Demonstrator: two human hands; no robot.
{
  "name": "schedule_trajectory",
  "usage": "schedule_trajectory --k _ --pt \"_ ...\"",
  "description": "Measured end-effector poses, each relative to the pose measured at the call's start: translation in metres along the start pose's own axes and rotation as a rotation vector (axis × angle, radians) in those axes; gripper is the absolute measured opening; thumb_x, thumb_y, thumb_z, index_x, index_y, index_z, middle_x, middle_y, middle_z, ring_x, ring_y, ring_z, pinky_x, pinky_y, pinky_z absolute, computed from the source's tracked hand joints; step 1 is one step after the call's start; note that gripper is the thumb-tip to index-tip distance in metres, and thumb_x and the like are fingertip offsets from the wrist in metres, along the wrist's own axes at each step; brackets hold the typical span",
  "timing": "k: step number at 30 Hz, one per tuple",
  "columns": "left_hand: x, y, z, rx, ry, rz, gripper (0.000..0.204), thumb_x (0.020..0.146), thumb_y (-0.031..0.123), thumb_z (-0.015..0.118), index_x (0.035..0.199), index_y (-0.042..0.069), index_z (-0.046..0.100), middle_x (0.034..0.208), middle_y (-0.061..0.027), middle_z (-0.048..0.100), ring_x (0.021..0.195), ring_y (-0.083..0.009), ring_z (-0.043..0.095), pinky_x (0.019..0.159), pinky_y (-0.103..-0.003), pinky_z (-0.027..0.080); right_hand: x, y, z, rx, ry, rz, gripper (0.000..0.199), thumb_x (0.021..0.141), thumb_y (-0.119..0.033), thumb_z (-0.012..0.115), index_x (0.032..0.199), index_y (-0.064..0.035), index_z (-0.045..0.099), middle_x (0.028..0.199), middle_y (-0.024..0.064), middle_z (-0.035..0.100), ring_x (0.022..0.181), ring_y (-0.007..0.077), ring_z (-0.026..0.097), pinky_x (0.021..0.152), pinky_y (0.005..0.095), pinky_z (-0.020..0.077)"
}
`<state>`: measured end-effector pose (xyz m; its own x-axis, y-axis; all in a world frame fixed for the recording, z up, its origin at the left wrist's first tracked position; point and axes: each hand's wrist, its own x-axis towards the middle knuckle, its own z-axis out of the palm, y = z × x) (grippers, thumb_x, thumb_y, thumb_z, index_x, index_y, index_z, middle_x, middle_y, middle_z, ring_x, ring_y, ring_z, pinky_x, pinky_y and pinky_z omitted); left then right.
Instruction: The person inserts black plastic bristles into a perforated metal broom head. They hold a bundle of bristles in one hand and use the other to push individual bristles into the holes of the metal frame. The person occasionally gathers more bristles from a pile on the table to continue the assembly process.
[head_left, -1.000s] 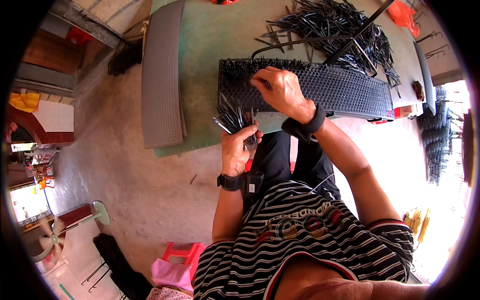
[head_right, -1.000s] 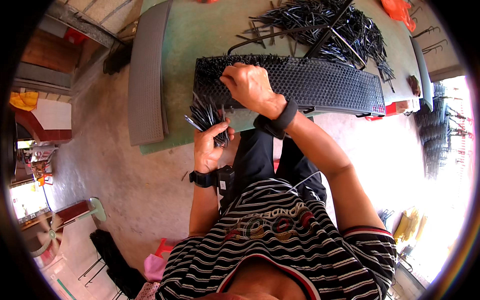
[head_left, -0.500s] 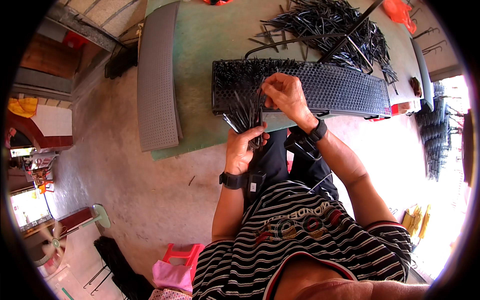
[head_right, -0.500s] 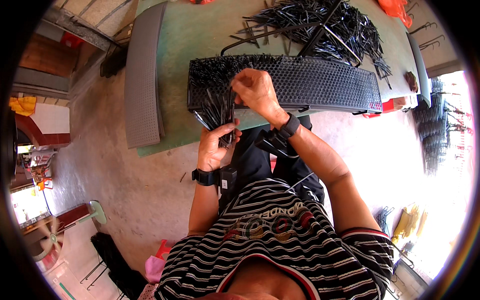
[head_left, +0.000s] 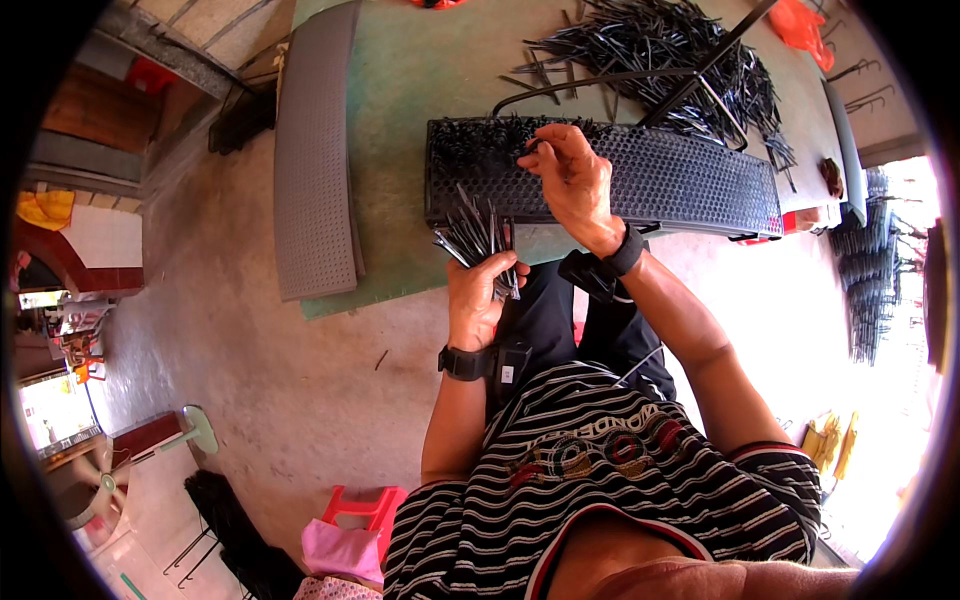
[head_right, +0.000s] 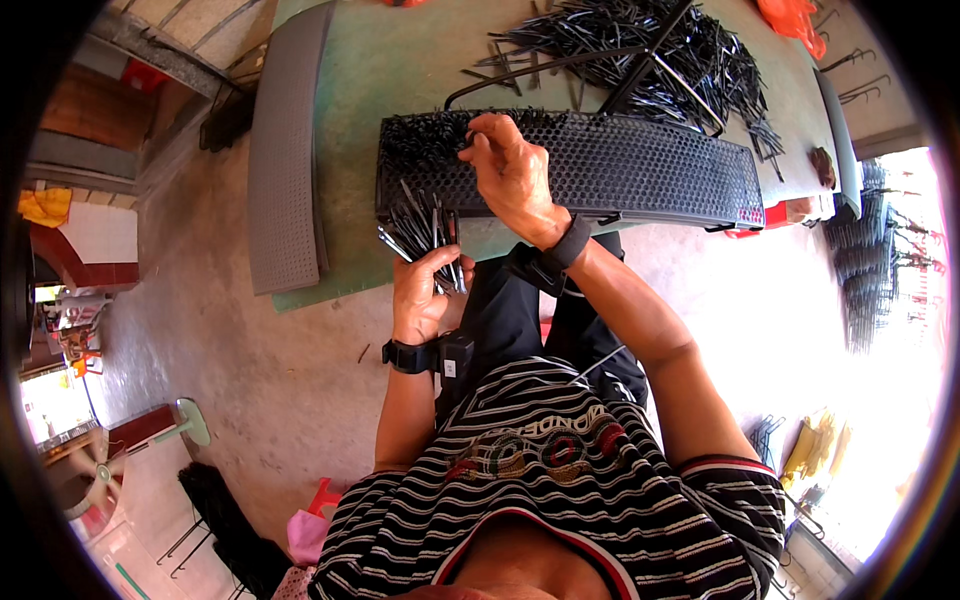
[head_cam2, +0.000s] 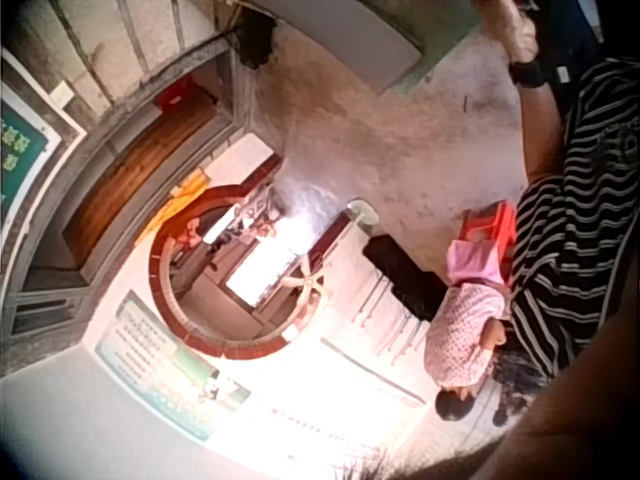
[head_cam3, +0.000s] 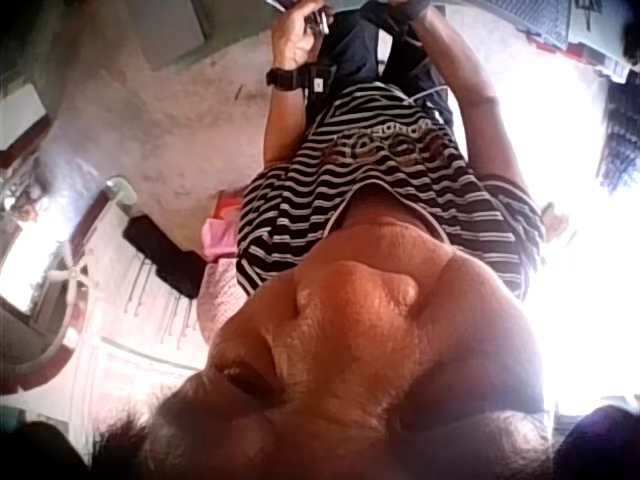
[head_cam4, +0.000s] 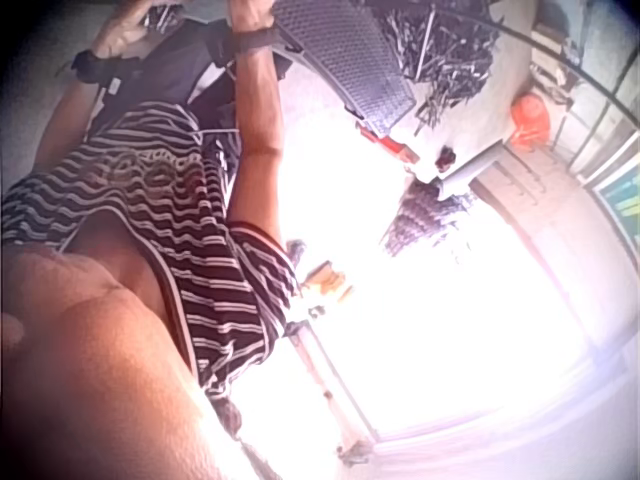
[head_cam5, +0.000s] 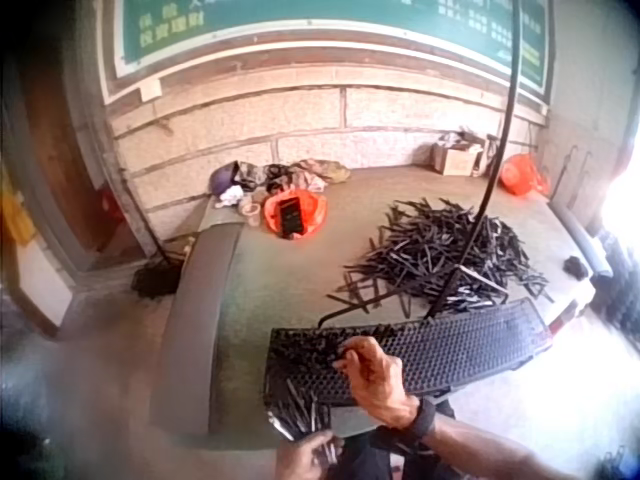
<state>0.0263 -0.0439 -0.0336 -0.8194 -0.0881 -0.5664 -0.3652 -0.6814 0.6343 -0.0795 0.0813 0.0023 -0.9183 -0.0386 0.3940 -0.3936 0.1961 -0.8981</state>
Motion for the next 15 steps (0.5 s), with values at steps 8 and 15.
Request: schedule_trajectory --k 8,15 --pt "-0.002 0.006 0.000 -0.098 -0.046 -0.012 0.018 0.073 -0.008 0.064 0.090 -0.008 0.060 0.080 -0.0175 0.065 0.055 -0.0232 0.063 0.046 -0.032 0.051 0.005 0.001 -0.004 -0.314 -0.198 -0.311 0.017 0.082 0.005 0.055 0.098 0.0022 0.060 0.084 0.0128 0.062 0.073 0.0221 0.066 0.056 0.0275 0.0504" --pt "-0.005 0.009 -0.003 -0.019 -0.120 -0.042 0.031 0.074 -0.006 0.061 0.105 -0.001 0.059 0.086 -0.0148 0.066 0.058 -0.0206 0.060 0.053 -0.033 0.049 0.008 -0.019 -0.011 -0.566 -0.258 -0.449 0.018 0.079 -0.003 0.060 0.097 -0.0004 0.063 0.078 0.0108 0.059 0.070 0.0292 0.061 0.061 0.0344 0.0504"
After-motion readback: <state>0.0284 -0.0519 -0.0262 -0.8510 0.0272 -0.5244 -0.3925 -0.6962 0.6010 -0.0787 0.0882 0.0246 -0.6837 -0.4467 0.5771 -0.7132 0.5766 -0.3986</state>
